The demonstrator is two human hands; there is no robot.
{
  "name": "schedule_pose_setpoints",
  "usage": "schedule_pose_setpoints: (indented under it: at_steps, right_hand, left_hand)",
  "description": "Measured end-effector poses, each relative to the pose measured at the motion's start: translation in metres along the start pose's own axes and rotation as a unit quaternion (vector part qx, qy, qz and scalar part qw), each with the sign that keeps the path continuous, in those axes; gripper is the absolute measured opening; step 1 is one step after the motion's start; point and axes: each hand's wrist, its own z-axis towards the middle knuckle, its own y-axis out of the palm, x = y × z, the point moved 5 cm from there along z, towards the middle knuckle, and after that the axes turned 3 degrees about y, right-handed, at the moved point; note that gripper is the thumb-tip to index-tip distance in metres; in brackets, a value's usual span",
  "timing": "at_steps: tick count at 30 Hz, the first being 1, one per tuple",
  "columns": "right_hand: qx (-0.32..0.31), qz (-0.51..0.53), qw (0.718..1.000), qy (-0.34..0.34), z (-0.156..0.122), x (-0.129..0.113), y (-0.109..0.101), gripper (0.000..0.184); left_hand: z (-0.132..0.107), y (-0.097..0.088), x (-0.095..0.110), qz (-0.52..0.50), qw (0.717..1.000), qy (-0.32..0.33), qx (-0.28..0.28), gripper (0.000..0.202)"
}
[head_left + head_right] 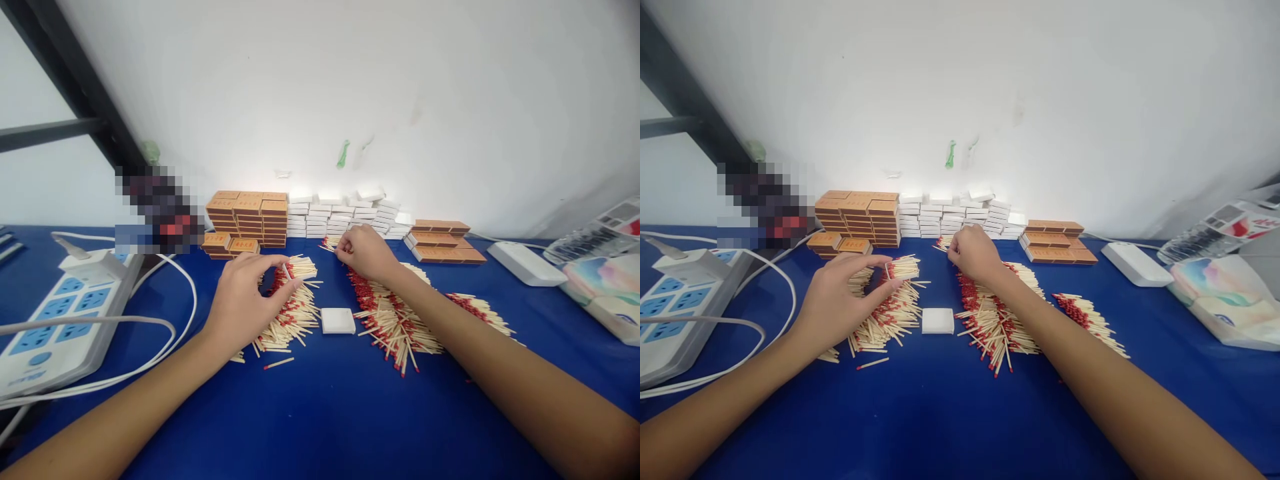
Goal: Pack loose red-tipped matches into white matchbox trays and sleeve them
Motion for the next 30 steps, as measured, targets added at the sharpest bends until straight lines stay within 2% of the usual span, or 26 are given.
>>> schedule_pose_setpoints:
  at_steps: [8,14,20,24,30]
  right_hand:
    - [-0.022,0.004,0.999,-0.039,-0.002,-0.006,-0.003,0.020]
    - [-0.014,0.063,0.992,-0.106,-0.004,-0.013,-0.010,0.015]
    - [-0.055,0.138,0.966,-0.209,-0.024,-0.035,-0.038,0.015]
    - [-0.094,0.149,0.954,-0.244,-0.040,-0.055,-0.058,0.017]
    - [-0.099,0.096,0.947,-0.289,-0.052,-0.073,-0.064,0.015]
  left_hand:
    - [0.000,-0.001,0.000,0.002,1.000,0.003,-0.001,0.028]
    - [0.001,0.001,-0.002,0.003,1.000,0.001,-0.011,0.030]
    - [0.000,0.002,-0.004,0.003,1.000,-0.008,-0.022,0.028]
    - [0.000,0.002,-0.003,-0.006,1.000,-0.006,-0.026,0.030]
    - [0.000,0.005,0.000,-0.043,0.998,0.018,-0.033,0.035]
